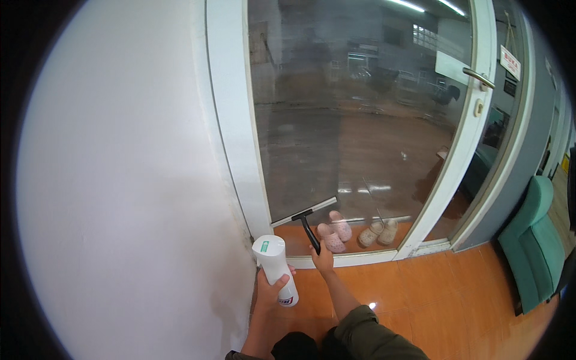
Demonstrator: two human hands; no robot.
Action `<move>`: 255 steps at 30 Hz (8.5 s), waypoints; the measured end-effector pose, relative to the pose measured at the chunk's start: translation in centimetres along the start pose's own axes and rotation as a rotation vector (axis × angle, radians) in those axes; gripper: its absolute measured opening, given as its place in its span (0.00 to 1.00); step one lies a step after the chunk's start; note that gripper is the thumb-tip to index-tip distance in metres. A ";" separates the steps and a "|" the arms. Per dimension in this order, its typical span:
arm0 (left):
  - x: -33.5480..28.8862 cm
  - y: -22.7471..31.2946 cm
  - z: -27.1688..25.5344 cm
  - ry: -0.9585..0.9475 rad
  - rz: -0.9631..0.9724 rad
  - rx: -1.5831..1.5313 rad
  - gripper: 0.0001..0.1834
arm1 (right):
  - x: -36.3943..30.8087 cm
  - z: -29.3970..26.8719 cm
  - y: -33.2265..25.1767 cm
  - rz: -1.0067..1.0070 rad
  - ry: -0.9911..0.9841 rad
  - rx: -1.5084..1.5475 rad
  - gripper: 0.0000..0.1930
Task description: The person cleans a glass door by spraying it with a cleaning solution and wiping it with a squeegee tool.
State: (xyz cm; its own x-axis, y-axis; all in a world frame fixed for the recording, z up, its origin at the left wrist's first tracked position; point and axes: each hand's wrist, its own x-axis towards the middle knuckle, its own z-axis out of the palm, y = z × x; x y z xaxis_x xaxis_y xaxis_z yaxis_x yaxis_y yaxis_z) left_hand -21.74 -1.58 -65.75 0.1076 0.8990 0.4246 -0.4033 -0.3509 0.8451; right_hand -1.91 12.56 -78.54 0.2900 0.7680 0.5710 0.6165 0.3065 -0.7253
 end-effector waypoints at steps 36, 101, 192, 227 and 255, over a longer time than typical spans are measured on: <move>1.1 -1.3 15.9 0.034 0.071 0.143 0.23 | 9.8 -20.3 0.3 0.077 0.209 0.190 0.20; 1.8 -9.6 21.0 -0.119 -0.161 0.206 0.25 | 1.3 -19.8 24.0 0.469 0.258 0.068 0.08; -4.7 -7.8 1.7 0.389 -0.152 0.245 0.24 | 3.1 2.8 -0.9 0.260 -0.216 0.556 0.15; -4.2 -8.9 3.4 0.317 -0.268 0.314 0.23 | -10.5 2.4 19.5 0.531 -0.221 0.288 0.10; -3.9 -13.6 10.6 0.227 -0.352 0.312 0.24 | -10.1 -6.5 25.2 0.573 -0.071 0.094 0.11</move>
State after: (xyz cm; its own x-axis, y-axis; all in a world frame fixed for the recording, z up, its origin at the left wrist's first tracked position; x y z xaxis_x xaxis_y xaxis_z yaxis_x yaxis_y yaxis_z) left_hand -7.08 -3.12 -75.43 -0.0256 0.9987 0.0452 -0.0848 -0.0472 0.9953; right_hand 15.43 8.85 -100.07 0.5059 0.8610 0.0526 0.3073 -0.1228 -0.9437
